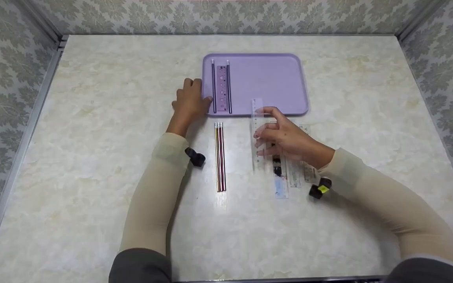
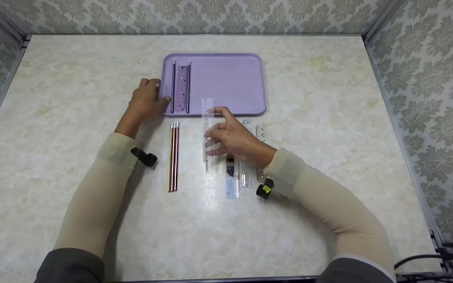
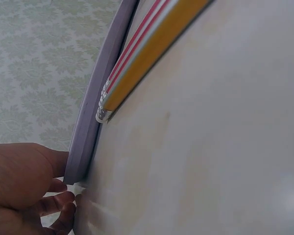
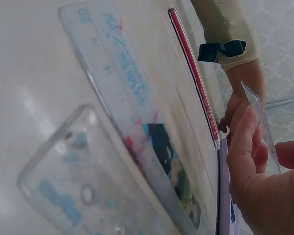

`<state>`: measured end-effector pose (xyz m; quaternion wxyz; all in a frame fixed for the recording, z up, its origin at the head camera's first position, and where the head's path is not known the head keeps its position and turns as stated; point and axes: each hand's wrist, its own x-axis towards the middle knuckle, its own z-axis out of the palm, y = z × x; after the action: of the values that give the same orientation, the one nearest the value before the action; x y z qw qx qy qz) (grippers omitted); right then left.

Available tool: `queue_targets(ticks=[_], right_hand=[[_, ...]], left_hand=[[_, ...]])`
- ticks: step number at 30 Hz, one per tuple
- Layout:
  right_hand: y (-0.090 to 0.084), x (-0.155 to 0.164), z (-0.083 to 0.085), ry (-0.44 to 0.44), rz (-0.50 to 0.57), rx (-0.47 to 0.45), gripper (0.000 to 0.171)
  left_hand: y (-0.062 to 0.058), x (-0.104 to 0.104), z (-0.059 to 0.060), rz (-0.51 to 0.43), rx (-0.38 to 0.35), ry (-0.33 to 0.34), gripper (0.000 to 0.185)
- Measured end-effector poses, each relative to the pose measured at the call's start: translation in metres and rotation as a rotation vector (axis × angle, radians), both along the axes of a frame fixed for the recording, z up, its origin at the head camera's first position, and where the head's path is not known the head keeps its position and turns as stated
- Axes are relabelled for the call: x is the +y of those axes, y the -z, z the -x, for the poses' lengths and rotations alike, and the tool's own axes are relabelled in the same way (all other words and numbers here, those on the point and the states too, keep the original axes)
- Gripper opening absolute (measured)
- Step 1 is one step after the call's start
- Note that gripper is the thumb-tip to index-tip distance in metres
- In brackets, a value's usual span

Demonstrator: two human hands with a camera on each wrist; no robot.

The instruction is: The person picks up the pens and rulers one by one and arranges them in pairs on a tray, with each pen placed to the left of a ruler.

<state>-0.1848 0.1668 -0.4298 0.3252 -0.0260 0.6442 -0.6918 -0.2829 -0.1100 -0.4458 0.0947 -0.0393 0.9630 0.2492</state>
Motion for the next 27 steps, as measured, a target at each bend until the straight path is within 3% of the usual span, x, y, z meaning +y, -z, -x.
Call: queue_targets(ticks=[10, 27], right_hand=[[-0.005, -0.007, 0.015, 0.053, 0.025, -0.01, 0.06], [-0.014, -0.022, 0.056, 0.134, 0.066, 0.001, 0.058]], left_hand=[[0.0, 0.0, 0.002, 0.005, -0.02, -0.004, 0.066], [0.0, 0.0, 0.002, 0.018, -0.02, -0.003, 0.067]])
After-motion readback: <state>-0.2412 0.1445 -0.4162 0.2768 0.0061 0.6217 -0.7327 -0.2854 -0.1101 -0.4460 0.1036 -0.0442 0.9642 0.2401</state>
